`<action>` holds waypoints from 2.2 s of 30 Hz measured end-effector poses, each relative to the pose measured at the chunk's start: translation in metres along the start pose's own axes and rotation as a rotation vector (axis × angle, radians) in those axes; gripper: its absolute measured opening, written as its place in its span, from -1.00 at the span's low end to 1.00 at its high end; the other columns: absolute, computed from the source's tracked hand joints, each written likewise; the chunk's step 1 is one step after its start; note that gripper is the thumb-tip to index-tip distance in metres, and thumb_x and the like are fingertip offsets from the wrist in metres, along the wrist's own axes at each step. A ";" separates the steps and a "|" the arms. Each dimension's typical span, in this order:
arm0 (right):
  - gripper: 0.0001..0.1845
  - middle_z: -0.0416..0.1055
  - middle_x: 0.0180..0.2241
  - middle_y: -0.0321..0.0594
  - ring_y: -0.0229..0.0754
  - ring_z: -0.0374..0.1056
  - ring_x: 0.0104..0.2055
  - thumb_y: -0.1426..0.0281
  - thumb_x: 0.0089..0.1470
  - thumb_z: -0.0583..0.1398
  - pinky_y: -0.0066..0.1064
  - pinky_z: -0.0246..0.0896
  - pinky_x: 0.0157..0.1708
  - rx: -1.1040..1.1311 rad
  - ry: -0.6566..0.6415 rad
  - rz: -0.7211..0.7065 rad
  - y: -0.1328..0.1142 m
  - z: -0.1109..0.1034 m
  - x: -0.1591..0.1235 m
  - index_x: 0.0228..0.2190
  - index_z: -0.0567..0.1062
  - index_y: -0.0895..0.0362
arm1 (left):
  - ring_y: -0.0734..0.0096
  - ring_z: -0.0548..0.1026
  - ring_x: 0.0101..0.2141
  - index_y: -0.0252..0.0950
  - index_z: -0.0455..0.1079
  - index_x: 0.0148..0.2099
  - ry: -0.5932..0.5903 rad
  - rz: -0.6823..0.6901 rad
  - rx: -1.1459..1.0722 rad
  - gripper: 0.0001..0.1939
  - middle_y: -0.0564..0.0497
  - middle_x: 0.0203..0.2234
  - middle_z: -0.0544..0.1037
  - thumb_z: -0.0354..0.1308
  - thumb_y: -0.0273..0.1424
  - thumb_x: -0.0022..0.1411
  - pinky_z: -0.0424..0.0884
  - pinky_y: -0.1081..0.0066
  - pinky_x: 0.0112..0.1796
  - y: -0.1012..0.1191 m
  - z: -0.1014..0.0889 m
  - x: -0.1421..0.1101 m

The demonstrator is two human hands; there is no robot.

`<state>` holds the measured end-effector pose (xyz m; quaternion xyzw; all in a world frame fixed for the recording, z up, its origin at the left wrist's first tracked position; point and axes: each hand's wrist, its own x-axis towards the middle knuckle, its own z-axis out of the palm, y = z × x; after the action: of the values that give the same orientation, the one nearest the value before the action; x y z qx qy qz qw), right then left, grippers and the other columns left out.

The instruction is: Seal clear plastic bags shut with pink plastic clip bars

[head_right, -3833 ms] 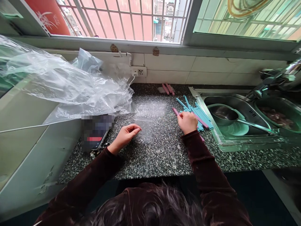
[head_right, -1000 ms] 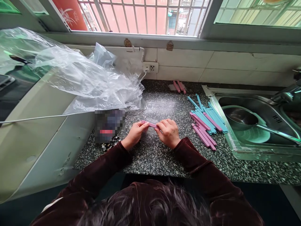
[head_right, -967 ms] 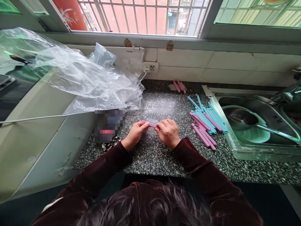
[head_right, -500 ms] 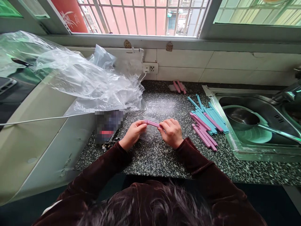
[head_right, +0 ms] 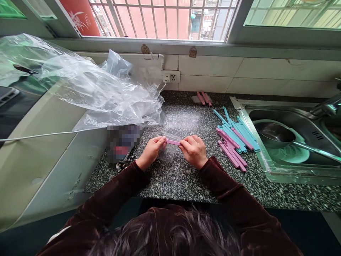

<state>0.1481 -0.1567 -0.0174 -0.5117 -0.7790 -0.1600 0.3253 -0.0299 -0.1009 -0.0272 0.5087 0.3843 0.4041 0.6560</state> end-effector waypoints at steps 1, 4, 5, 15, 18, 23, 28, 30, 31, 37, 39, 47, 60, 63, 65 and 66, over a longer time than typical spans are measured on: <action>-0.89 0.41 -0.46 -0.22 -0.22 0.19 -0.38 0.38 0.06 0.17 -0.38 0.07 -0.36 -0.004 0.004 0.004 0.000 0.001 -0.001 -0.40 0.50 0.13 | 0.61 0.07 -0.63 -0.33 0.24 -0.58 0.003 0.000 0.021 -0.51 0.15 -0.71 0.18 0.17 0.03 -0.08 -0.03 0.47 -0.56 0.001 0.000 -0.001; -0.87 0.40 -0.45 -0.23 -0.24 0.22 -0.40 0.37 0.08 0.15 -0.41 0.12 -0.40 -0.007 0.000 0.028 0.001 0.003 -0.003 -0.38 0.51 0.11 | 0.58 0.10 -0.61 -0.33 0.25 -0.59 0.009 0.028 0.098 -0.49 0.13 -0.70 0.21 0.11 0.06 -0.04 0.01 0.46 -0.53 0.002 0.001 -0.001; -0.87 0.40 -0.44 -0.23 -0.25 0.24 -0.40 0.37 0.09 0.15 -0.43 0.12 -0.41 -0.004 -0.004 0.036 0.001 0.004 -0.004 -0.37 0.51 0.11 | 0.57 0.11 -0.61 -0.33 0.24 -0.59 0.013 0.041 0.120 -0.49 0.12 -0.70 0.21 0.10 0.07 -0.03 0.02 0.46 -0.53 0.002 0.002 -0.001; -0.87 0.40 -0.45 -0.21 -0.27 0.28 -0.41 0.39 0.09 0.14 -0.47 0.15 -0.44 0.035 0.017 0.036 0.001 0.007 -0.003 -0.37 0.50 0.13 | 0.55 0.09 -0.59 -0.31 0.26 -0.57 0.069 0.075 0.150 -0.50 0.14 -0.69 0.17 0.10 0.07 -0.04 0.03 0.47 -0.53 0.000 0.004 -0.001; -0.88 0.39 -0.45 -0.21 -0.26 0.27 -0.41 0.39 0.09 0.15 -0.46 0.16 -0.44 0.050 0.031 0.032 0.001 0.009 -0.004 -0.37 0.50 0.13 | 0.54 0.10 -0.58 -0.33 0.31 -0.53 0.085 0.073 0.138 -0.50 0.13 -0.68 0.20 0.11 0.07 -0.05 0.04 0.47 -0.52 -0.002 0.004 0.000; -0.87 0.39 -0.44 -0.20 -0.24 0.26 -0.39 0.39 0.09 0.14 -0.43 0.16 -0.43 0.069 0.016 0.045 0.002 0.010 -0.004 -0.35 0.50 0.13 | 0.55 0.10 -0.58 -0.33 0.32 -0.53 0.102 0.066 0.111 -0.52 0.13 -0.68 0.22 0.12 0.05 -0.05 0.05 0.48 -0.53 -0.006 0.005 0.000; -0.86 0.39 -0.45 -0.18 -0.23 0.26 -0.38 0.40 0.09 0.14 -0.42 0.17 -0.41 0.073 0.034 0.031 0.001 0.008 -0.003 -0.36 0.51 0.14 | 0.55 0.11 -0.58 -0.32 0.29 -0.54 0.119 0.073 0.072 -0.54 0.13 -0.69 0.23 0.14 0.02 -0.04 0.06 0.49 -0.53 -0.008 0.006 0.000; -0.86 0.39 -0.44 -0.18 -0.22 0.26 -0.37 0.41 0.09 0.13 -0.41 0.18 -0.40 0.077 0.031 0.031 0.001 0.007 -0.002 -0.36 0.51 0.14 | 0.55 0.12 -0.58 -0.32 0.30 -0.54 0.123 0.065 0.061 -0.56 0.12 -0.68 0.25 0.14 0.01 -0.03 0.08 0.49 -0.52 -0.007 0.007 0.000; -0.86 0.39 -0.44 -0.18 -0.22 0.26 -0.38 0.41 0.09 0.13 -0.41 0.18 -0.40 0.080 0.030 0.032 0.001 0.006 -0.002 -0.36 0.51 0.13 | 0.55 0.13 -0.58 -0.32 0.31 -0.53 0.127 0.060 0.057 -0.56 0.12 -0.68 0.26 0.15 0.00 -0.03 0.09 0.49 -0.51 -0.007 0.007 0.000; -0.86 0.39 -0.45 -0.18 -0.22 0.26 -0.38 0.42 0.09 0.13 -0.40 0.21 -0.39 0.092 0.038 0.022 0.000 0.005 -0.001 -0.36 0.51 0.14 | 0.54 0.17 -0.56 -0.34 0.35 -0.50 0.157 0.051 0.027 -0.59 0.11 -0.66 0.31 0.17 -0.03 -0.03 0.12 0.49 -0.48 -0.011 0.006 0.001; -0.86 0.39 -0.45 -0.18 -0.22 0.27 -0.37 0.42 0.09 0.13 -0.40 0.22 -0.39 0.090 0.041 0.017 0.000 0.005 -0.001 -0.36 0.51 0.13 | 0.54 0.18 -0.55 -0.34 0.35 -0.50 0.156 0.058 0.012 -0.57 0.11 -0.65 0.32 0.18 -0.02 -0.04 0.13 0.49 -0.47 -0.013 0.006 0.002; -0.85 0.40 -0.43 -0.17 -0.21 0.27 -0.36 0.42 0.09 0.13 -0.37 0.22 -0.36 0.087 0.041 0.017 0.001 0.005 -0.002 -0.33 0.51 0.12 | 0.52 0.22 -0.53 -0.35 0.38 -0.46 0.142 0.053 -0.025 -0.58 0.09 -0.62 0.37 0.17 -0.03 -0.03 0.16 0.49 -0.45 -0.017 0.005 0.003; -0.86 0.40 -0.44 -0.18 -0.21 0.27 -0.37 0.42 0.09 0.14 -0.38 0.24 -0.37 0.069 0.061 -0.001 0.002 0.004 -0.001 -0.33 0.52 0.12 | 0.54 0.24 -0.53 -0.36 0.38 -0.45 0.124 0.043 -0.114 -0.58 0.09 -0.60 0.37 0.19 -0.04 -0.03 0.18 0.50 -0.44 -0.019 0.007 0.004; -0.87 0.40 -0.44 -0.17 -0.22 0.27 -0.39 0.43 0.07 0.16 -0.39 0.24 -0.38 0.086 0.090 -0.012 0.002 0.004 0.000 -0.33 0.51 0.14 | 0.55 0.20 -0.54 -0.35 0.37 -0.48 0.120 0.039 -0.106 -0.54 0.10 -0.62 0.34 0.19 0.01 -0.08 0.14 0.50 -0.47 -0.016 0.008 0.004; -0.88 0.39 -0.44 -0.17 -0.22 0.27 -0.39 0.45 0.05 0.17 -0.39 0.25 -0.38 0.099 0.104 -0.019 0.002 0.004 0.000 -0.33 0.51 0.16 | 0.56 0.18 -0.55 -0.35 0.36 -0.49 0.116 0.038 -0.100 -0.50 0.10 -0.63 0.32 0.20 0.05 -0.12 0.12 0.50 -0.49 -0.015 0.008 0.004; -0.88 0.39 -0.44 -0.16 -0.22 0.27 -0.39 0.45 0.05 0.17 -0.39 0.25 -0.38 0.103 0.105 -0.019 0.002 0.005 0.000 -0.33 0.51 0.16 | 0.56 0.17 -0.56 -0.35 0.36 -0.49 0.115 0.037 -0.099 -0.49 0.11 -0.64 0.31 0.20 0.07 -0.14 0.11 0.50 -0.49 -0.014 0.008 0.004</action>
<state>0.1488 -0.1533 -0.0212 -0.4780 -0.7727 -0.1494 0.3900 -0.0194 -0.1025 -0.0399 0.4585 0.3917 0.4632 0.6495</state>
